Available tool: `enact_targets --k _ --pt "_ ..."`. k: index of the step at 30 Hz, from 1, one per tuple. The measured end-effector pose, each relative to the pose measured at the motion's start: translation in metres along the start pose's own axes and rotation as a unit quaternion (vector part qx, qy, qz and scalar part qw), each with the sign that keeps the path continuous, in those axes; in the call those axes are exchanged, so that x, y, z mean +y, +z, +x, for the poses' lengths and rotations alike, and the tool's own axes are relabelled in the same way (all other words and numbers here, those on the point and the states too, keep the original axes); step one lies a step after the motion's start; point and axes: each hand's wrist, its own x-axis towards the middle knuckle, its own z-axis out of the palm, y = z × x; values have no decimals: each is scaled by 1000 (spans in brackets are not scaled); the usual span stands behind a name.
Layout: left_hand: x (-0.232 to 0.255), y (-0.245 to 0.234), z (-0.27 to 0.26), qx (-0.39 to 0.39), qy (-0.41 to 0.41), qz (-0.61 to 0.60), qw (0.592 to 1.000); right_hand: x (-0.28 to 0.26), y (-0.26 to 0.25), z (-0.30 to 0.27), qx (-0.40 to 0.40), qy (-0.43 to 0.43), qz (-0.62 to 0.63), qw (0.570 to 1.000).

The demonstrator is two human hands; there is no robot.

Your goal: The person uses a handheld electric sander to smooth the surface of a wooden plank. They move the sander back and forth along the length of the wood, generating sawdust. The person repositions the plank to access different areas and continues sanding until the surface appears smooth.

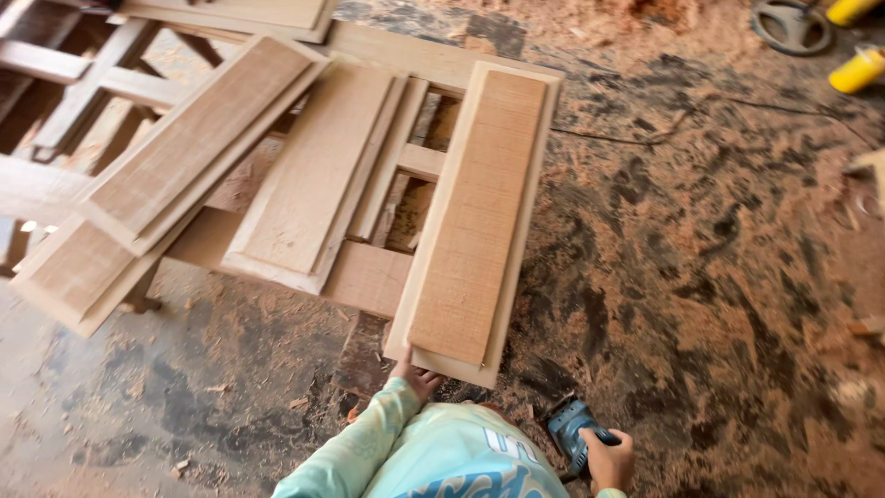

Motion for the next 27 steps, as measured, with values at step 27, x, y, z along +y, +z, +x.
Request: enact_targets --k 27 --pt "84 70 -151 -320 270 26 908 -64 8 8 -44 -39 -37 998"
